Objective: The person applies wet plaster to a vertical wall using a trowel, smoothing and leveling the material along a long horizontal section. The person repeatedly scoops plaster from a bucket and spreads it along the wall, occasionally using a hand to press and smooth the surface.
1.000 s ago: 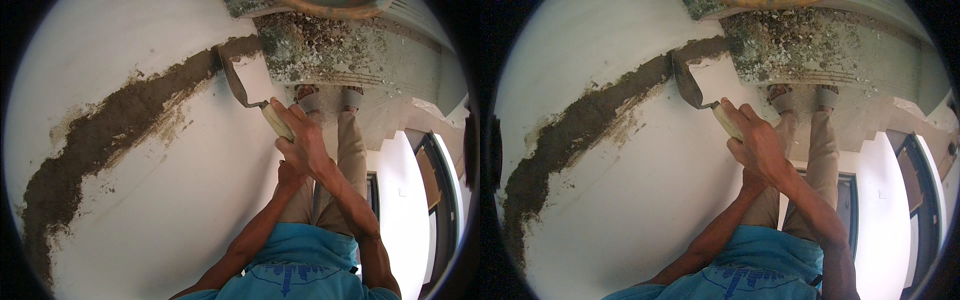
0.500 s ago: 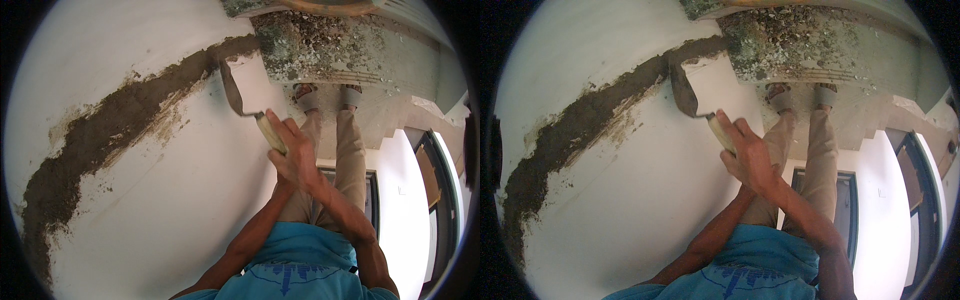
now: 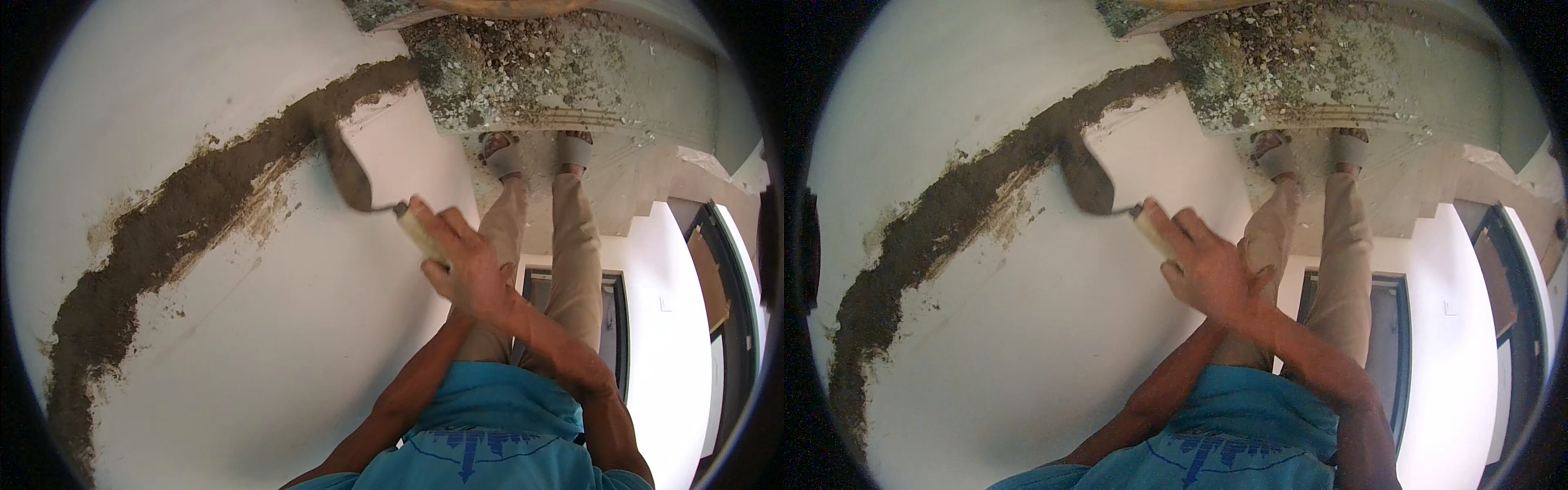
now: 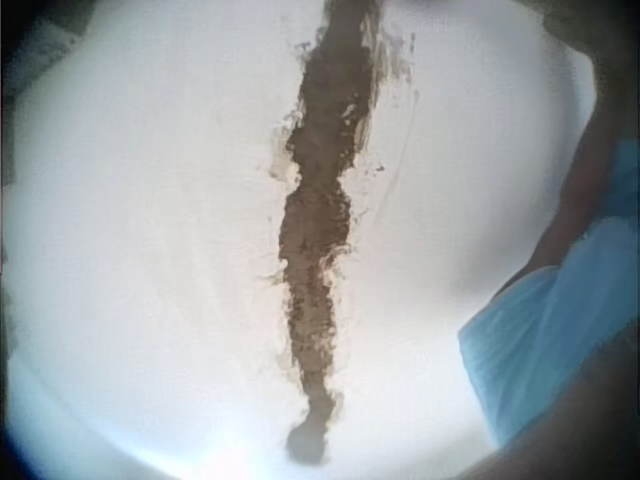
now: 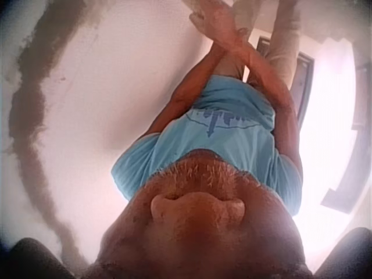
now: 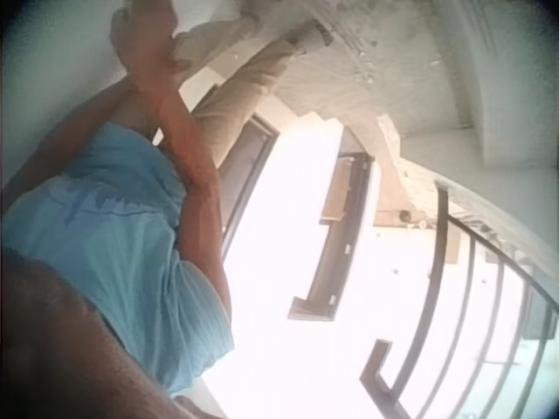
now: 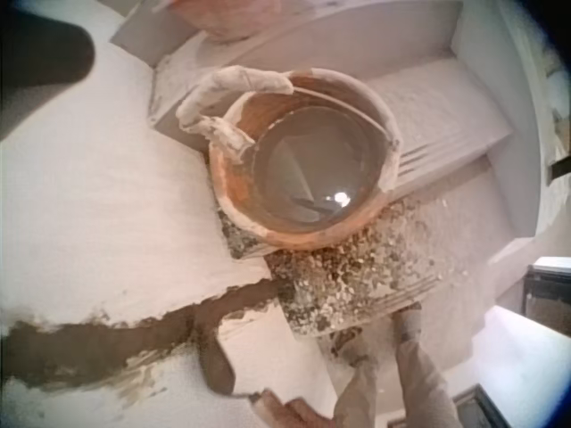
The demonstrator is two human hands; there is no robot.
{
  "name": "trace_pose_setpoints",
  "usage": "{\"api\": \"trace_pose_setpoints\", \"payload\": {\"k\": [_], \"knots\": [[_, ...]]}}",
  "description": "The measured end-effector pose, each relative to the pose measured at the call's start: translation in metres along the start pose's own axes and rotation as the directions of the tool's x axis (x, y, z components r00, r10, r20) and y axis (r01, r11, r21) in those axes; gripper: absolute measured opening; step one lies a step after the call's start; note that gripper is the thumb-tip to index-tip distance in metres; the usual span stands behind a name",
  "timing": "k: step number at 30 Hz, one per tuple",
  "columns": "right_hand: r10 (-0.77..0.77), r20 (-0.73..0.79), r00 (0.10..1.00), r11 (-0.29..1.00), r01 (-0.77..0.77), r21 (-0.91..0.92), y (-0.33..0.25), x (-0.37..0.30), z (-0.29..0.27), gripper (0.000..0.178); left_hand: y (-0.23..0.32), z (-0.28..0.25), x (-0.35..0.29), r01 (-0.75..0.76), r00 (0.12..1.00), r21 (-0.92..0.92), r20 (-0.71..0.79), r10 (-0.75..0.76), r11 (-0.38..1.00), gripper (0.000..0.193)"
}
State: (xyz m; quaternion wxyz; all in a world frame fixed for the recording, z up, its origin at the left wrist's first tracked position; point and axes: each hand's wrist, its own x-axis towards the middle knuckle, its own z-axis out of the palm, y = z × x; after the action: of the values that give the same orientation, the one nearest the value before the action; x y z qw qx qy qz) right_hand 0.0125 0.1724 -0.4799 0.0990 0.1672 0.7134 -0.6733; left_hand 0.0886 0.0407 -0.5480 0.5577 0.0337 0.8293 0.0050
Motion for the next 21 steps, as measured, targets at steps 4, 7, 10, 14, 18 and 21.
{"api": "trace_pose_setpoints", "payload": {"k": [4,7,10,14,18,21], "knots": [[0.016,-0.142,0.990,0.998,-0.026,-0.064,0.019,0.033,0.002,0.083,-0.009,0.008,0.003,-0.035,0.999,0.068,-0.031,0.037,0.997,0.097],[-0.027,-0.179,0.984,0.994,0.006,-0.112,0.016,0.042,0.009,0.084,-0.013,0.021,0.009,-0.051,0.998,0.134,-0.035,0.056,0.990,0.097],[-0.067,-0.171,0.983,0.992,0.047,-0.119,0.012,0.044,0.019,0.087,-0.015,0.025,0.012,-0.044,0.996,0.236,-0.059,0.059,0.971,0.097],[-0.068,-0.135,0.988,0.973,0.036,-0.229,0.029,0.043,0.032,0.083,-0.010,0.017,0.006,-0.122,0.981,0.041,-0.144,0.127,0.992,0.096],[0.023,-0.117,0.993,0.961,-0.054,-0.270,0.038,0.039,0.018,0.082,-0.033,0.040,0.005,-0.320,0.901,-0.083,-0.336,0.276,0.944,0.080],[-0.019,-0.160,0.987,0.969,-0.021,-0.245,0.032,0.038,0.017,0.081,-0.047,0.058,0.016,-0.389,0.842,0.028,-0.395,0.368,0.921,0.087]]}}
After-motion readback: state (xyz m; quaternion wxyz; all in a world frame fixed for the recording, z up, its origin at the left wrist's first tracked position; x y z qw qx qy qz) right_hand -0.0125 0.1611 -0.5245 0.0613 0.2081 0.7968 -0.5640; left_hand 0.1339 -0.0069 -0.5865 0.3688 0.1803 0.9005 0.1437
